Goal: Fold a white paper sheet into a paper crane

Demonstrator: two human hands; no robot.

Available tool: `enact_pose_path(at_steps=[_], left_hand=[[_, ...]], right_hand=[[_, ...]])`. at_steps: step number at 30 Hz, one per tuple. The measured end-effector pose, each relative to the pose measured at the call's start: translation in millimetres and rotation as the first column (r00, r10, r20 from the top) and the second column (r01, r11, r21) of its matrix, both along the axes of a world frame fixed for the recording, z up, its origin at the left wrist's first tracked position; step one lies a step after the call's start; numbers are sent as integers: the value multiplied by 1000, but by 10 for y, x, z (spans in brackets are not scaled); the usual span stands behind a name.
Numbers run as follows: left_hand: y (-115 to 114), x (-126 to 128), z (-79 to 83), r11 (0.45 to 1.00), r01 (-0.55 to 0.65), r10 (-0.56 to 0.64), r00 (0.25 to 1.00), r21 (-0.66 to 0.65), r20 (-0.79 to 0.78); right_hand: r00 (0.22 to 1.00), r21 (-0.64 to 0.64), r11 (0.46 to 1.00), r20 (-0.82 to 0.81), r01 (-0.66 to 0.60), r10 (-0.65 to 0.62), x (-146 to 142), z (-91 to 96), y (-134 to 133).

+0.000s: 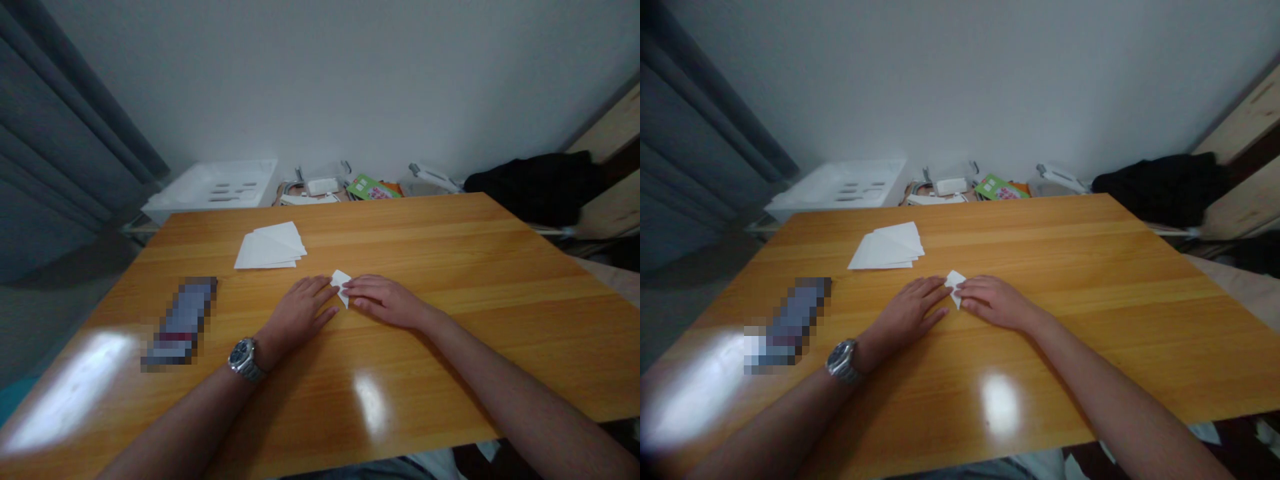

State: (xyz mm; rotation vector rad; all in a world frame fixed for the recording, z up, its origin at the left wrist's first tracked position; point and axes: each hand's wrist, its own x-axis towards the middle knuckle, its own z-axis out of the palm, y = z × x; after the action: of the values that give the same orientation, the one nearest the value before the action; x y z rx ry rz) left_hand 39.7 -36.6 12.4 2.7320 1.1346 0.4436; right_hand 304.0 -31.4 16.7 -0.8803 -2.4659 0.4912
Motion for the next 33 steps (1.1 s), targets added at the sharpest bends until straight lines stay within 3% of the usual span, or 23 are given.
enact_pose_path(at_steps=[4,9,15,19,22,33], left_hand=[[-7,24,14,1000,15,-15,1000,-1,-6],[-31,77,32,999,48,-47,999,-1,9],[-29,99,-3,999,41,-41,997,1,69],[-7,137,-66,993,-119,115,984,18,138],[16,170,-112,985,-174,170,973,15,158],[74,177,-174,984,-181,176,959,2,220]], right_hand=[[971,5,976,-99,219,-218,-38,-74,43],[902,26,903,-72,429,-426,-101,-135,48],[908,-9,911,-64,413,-413,-127,-200,50],[904,-28,906,-56,423,-424,-161,-199,43],[901,-36,902,-47,430,-432,-193,-199,26],[904,-21,905,-50,425,-425,-249,-239,-4]])
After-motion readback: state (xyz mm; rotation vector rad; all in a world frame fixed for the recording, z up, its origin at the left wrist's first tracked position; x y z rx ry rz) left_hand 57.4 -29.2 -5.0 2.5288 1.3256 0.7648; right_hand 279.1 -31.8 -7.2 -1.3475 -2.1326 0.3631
